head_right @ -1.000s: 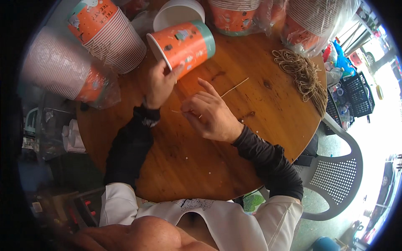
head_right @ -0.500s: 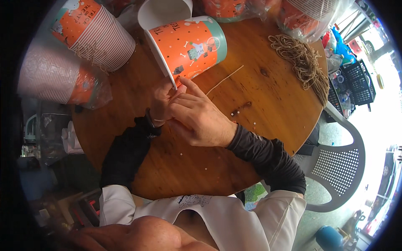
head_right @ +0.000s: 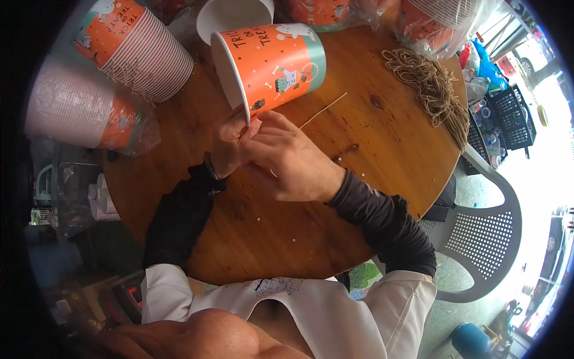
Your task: Assembling paper buckets by threading twine handles through pre-punched holes and knotting them.
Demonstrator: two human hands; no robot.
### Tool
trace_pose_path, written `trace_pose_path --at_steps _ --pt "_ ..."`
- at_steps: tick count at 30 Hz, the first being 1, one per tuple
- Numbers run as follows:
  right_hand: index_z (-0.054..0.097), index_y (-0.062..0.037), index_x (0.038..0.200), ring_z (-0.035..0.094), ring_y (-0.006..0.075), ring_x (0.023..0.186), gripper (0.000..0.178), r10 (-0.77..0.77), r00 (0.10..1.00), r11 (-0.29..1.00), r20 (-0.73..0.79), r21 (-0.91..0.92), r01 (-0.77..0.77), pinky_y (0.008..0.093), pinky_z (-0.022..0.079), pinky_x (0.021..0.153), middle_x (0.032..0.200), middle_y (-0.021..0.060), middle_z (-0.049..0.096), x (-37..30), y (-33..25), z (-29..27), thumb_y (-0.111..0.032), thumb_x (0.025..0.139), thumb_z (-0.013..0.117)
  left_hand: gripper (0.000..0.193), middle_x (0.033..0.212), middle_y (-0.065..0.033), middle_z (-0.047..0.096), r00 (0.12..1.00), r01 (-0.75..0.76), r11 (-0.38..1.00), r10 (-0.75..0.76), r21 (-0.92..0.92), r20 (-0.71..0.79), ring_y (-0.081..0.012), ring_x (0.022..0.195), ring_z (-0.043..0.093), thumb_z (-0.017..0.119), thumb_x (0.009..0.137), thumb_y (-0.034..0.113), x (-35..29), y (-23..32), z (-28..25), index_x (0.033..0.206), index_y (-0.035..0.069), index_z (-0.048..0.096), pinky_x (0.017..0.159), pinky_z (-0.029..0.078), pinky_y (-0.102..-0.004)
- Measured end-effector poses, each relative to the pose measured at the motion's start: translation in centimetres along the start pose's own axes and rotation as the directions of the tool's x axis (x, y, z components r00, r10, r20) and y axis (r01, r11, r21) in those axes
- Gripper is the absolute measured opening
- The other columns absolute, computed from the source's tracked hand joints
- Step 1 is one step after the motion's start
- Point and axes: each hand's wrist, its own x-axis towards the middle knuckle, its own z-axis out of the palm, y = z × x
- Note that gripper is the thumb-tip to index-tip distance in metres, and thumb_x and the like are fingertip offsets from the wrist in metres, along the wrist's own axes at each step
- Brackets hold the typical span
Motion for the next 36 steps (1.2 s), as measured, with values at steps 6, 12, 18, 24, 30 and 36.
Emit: trace_pose_path --at_steps 6,12,18,24,30,36 --pt "0.060 -0.0029 0.089 0.061 0.0297 0.075 0.016 0.110 0.994 0.964 -0.004 0.244 -0.106 0.0375 0.050 0.065 0.081 0.0105 0.061 -0.9 -0.6 -0.9 0.004 0.075 0.063 0.012 0.084 -0.0085 0.067 0.986 0.168 0.979 -0.168 -0.112 0.011 -0.0110 0.066 0.058 0.062 0.093 0.006 0.3 1.1 -0.1 0.102 -0.001 0.064 0.057 0.047 -0.0265" --pt "0.059 -0.0002 0.089 0.062 0.0283 0.087 0.011 0.281 0.884 0.960 -0.373 0.094 -0.265 0.0354 0.050 0.077 0.093 0.0123 0.061 -0.7 1.4 0.6 0.000 0.080 0.064 0.014 0.081 0.0001 0.065 0.967 0.253 0.941 -0.251 -0.226 0.035 -0.0014 0.063 0.050 0.062 0.093 0.005 -0.3 0.6 0.0 0.105 0.000 0.065 0.054 0.041 -0.0202" --pt "0.059 0.0009 0.090 0.062 0.0249 0.094 0.010 0.370 0.834 0.927 -0.410 0.102 -0.361 0.0333 0.049 0.084 0.106 0.0119 0.058 -0.8 1.6 0.7 -0.003 0.084 0.066 0.012 0.078 -0.0009 0.062 0.983 0.183 0.982 -0.183 -0.042 0.020 -0.0026 0.058 0.046 0.063 0.092 0.005 -0.7 0.6 0.0 0.103 0.000 0.065 0.049 0.037 -0.0211" --pt "0.061 -0.0001 0.091 0.061 0.0231 0.097 0.011 0.510 0.773 0.860 -0.377 0.249 -0.446 0.0337 0.049 0.085 0.107 0.0113 0.057 -0.9 1.6 0.8 -0.006 0.084 0.067 0.010 0.080 -0.0068 0.062 0.988 0.154 0.982 -0.154 -0.113 0.005 -0.0067 0.056 0.049 0.065 0.091 0.005 -0.7 0.8 0.5 0.100 0.001 0.064 0.049 0.040 -0.0236" --pt "0.061 -0.0005 0.091 0.060 0.0234 0.097 0.012 0.486 0.787 0.874 -0.381 0.187 -0.449 0.0340 0.048 0.086 0.106 0.0108 0.057 -0.9 1.7 0.9 -0.006 0.083 0.067 0.012 0.081 -0.0088 0.062 0.993 0.114 0.991 -0.114 -0.066 0.006 -0.0112 0.058 0.055 0.065 0.090 0.004 -0.9 0.6 0.5 0.101 0.001 0.064 0.051 0.044 -0.0263" --pt "0.062 -0.0021 0.089 0.057 0.0289 0.101 0.012 0.459 0.794 0.882 -0.398 0.094 -0.462 0.0386 0.047 0.088 0.103 0.0122 0.058 -0.9 1.8 1.1 -0.007 0.080 0.068 0.012 0.085 -0.0121 0.062 0.995 0.096 0.995 -0.095 -0.021 0.027 -0.0202 0.065 0.061 0.064 0.090 0.004 -1.0 0.8 0.6 0.101 0.000 0.063 0.055 0.048 -0.0297"
